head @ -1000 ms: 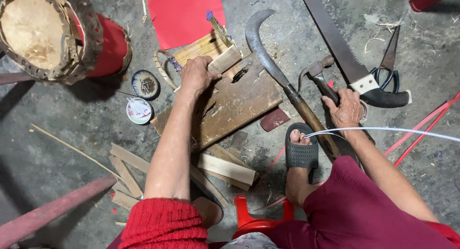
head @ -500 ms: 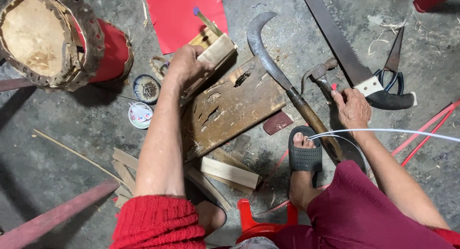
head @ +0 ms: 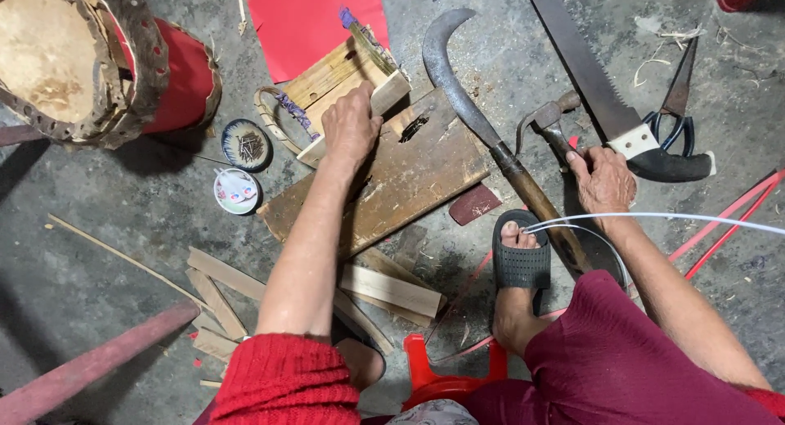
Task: Assembling and adjusting wooden components of a small instrument using a hammer, blade, and manual fitting techniques.
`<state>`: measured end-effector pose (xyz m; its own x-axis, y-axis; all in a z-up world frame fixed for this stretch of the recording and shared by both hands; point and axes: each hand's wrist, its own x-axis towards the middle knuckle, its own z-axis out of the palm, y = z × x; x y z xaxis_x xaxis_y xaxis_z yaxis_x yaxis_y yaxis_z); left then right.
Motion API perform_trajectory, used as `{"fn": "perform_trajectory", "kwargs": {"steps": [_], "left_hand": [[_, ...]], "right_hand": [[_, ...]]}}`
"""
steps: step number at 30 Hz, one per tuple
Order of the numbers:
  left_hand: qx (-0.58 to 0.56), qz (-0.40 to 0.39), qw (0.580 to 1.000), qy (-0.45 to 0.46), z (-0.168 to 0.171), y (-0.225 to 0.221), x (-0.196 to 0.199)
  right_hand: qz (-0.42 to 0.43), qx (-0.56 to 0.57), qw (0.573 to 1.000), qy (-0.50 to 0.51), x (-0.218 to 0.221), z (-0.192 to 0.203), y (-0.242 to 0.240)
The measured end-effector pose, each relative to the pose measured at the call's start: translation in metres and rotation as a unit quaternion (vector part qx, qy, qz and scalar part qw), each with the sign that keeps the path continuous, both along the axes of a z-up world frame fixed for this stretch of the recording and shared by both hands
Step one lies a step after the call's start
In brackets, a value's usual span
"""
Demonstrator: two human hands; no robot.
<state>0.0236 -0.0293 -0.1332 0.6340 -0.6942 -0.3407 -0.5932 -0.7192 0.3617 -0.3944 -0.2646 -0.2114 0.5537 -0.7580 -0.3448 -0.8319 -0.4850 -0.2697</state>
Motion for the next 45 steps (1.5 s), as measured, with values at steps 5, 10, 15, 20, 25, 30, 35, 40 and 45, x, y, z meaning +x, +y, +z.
{"fn": "perform_trajectory", "kwargs": {"steps": [5,10,15,20,25,30,35,40,45], "left_hand": [[0.002,-0.016,0.999,-0.027,-0.001,-0.005,0.003],[0.003,-0.005,0.999,-0.034,-0.008,-0.011,0.036],[-0.038,0.069,0.985,0.155,0.103,-0.025,0.061],[-0.185,0.063,0.940,0.280,0.125,-0.011,0.093],[-0.276,-0.026,0.911,0.307,0.189,-0.012,0.085],[-0.255,-0.094,0.928,0.257,0.254,-0.022,0.026],[-0.233,-0.004,0.895,0.380,0.254,-0.020,-0.043],[-0.260,-0.014,0.876,0.406,0.232,-0.014,-0.088],[-0.258,-0.071,0.882,0.389,0.222,-0.010,-0.107]], "right_hand": [[-0.002,0.009,1.000,-0.015,-0.003,0.001,0.000],[-0.006,0.003,0.999,-0.032,-0.003,0.005,-0.001],[-0.008,-0.039,0.995,-0.087,0.002,0.021,-0.015],[0.026,-0.025,0.980,-0.198,0.034,0.063,-0.030],[0.067,0.080,0.943,-0.316,0.100,0.154,-0.023],[0.140,0.218,0.894,-0.366,0.161,0.250,0.007],[0.246,0.232,0.849,-0.406,0.156,0.263,0.024],[0.226,0.240,0.851,-0.409,0.139,0.251,0.036],[0.226,0.245,0.829,-0.449,0.122,0.239,0.041]]}}
